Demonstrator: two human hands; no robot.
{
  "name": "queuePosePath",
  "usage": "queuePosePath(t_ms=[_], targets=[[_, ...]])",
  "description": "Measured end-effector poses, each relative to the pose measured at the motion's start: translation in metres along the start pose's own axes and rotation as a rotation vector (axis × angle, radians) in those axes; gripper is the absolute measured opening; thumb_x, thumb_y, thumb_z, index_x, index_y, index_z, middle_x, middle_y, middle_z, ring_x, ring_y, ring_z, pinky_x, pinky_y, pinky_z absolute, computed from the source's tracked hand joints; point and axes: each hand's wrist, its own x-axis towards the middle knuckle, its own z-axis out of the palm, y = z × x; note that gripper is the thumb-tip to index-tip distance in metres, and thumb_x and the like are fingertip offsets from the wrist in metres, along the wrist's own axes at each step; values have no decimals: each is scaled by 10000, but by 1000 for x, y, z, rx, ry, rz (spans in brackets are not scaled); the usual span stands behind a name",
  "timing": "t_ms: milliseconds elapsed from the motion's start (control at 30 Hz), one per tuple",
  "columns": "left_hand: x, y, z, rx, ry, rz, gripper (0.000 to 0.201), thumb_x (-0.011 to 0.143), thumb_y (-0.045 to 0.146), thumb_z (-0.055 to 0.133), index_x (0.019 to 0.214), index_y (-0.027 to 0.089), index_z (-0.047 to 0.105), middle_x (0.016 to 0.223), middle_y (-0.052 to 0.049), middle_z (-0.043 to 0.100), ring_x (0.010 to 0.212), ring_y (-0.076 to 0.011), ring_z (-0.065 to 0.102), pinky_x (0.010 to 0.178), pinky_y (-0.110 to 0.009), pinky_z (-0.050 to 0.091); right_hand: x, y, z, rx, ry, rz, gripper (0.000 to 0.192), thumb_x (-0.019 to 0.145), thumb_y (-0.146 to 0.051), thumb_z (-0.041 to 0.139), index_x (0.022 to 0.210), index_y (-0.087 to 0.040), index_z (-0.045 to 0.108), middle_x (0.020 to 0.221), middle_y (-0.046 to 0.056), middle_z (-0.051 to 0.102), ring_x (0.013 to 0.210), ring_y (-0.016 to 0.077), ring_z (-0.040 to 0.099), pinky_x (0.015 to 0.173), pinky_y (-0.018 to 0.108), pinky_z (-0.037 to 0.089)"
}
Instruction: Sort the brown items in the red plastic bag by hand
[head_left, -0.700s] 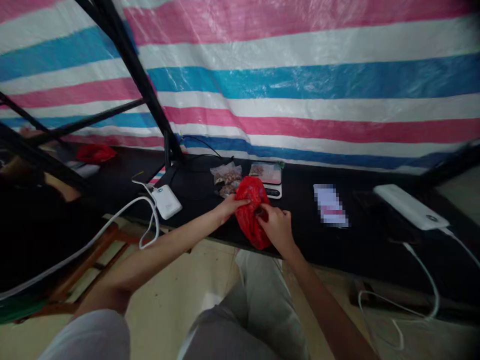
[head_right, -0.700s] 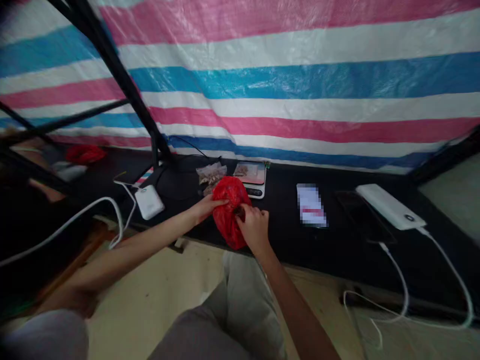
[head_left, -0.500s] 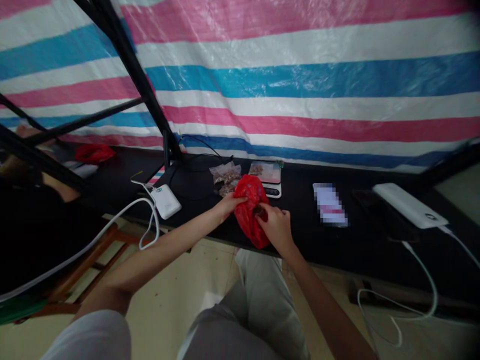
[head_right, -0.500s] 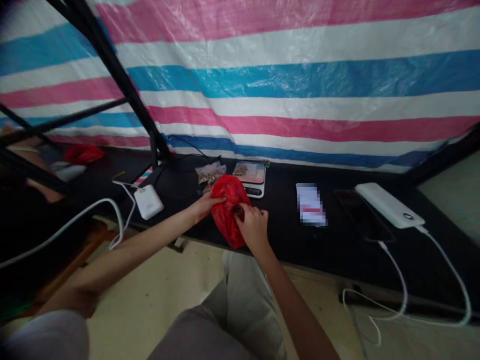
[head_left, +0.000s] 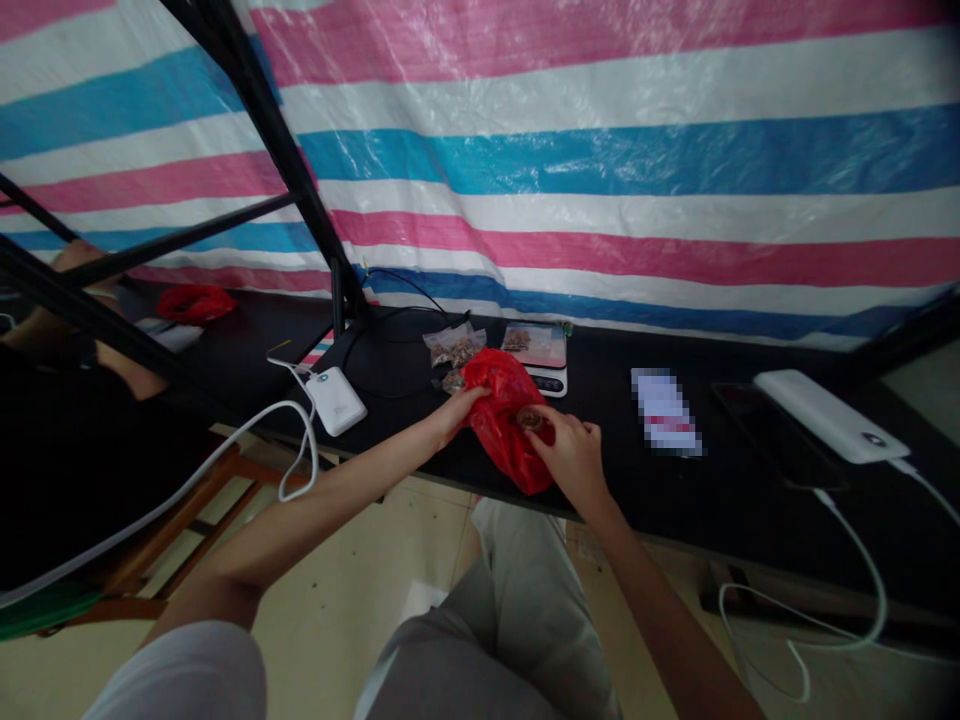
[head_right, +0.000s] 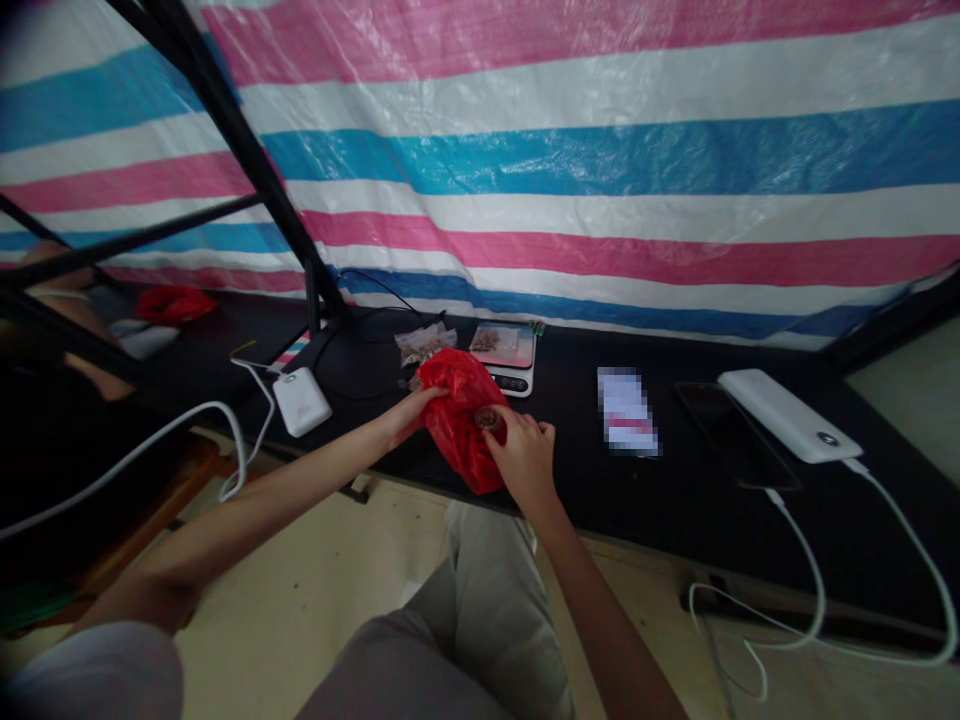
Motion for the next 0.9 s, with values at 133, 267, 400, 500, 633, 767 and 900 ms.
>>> queuePosePath(t_ms=[133,267,400,500,633,767,900], targets=[[-1,-10,-3,5,-108,83,396,581,200,736,957,124,638,876,-65,699,769,-170,644,797,-304,474,-3,5,-10,-101,-34,-3,232,787,-267,551,1016,-252,585,922,18,673,851,190,551,716,320,220],[-1,-16,-1,-30,-103,72,392,512,112,753,891,101,653,832,-77,705,803,-202,650,826,-327,475,-5,1,-17,-241,-68,-40,215,776,-239,552,988,-217,584,900,46,663,853,205,529,718,334,209],[2,-16,1,-88,-69,6,295,579,46,667,867,101,642,729,-62,697,670,-174,654,730,-304,513,-3,-6,-22,-354,-95,-66,193,770,-204,540,959,-189,572,862,62,646,845,211,519,710,335,205],[3,-16,-1,-152,-30,-9,291,615,9,606,889,107,625,687,-48,685,602,-153,644,675,-286,528,-1,-8,-25,-381,-100,-63,165,775,-206,531,935,-186,566,842,56,639,820,206,524,703,334,204],[1,-16,-3,-217,-20,-4,326,630,-35,564,919,108,611,717,-57,685,653,-161,656,700,-291,533,2,-8,-27,-391,-100,-58,153,776,-206,530,923,-180,562,838,57,636,818,207,530,704,336,206],[-5,-17,-2,-214,-30,-10,364,616,-63,554,934,107,604,750,-63,689,656,-154,653,690,-273,528,2,-10,-27,-425,-138,-80,143,770,-176,526,907,-175,567,834,65,636,812,215,538,696,342,204],[-9,-17,2,-147,-12,-71,280,648,10,583,910,103,614,714,-53,687,565,-131,627,636,-257,517,2,-14,-25,-422,-157,-103,152,772,-154,511,910,-168,572,830,73,640,802,222,547,695,349,208]])
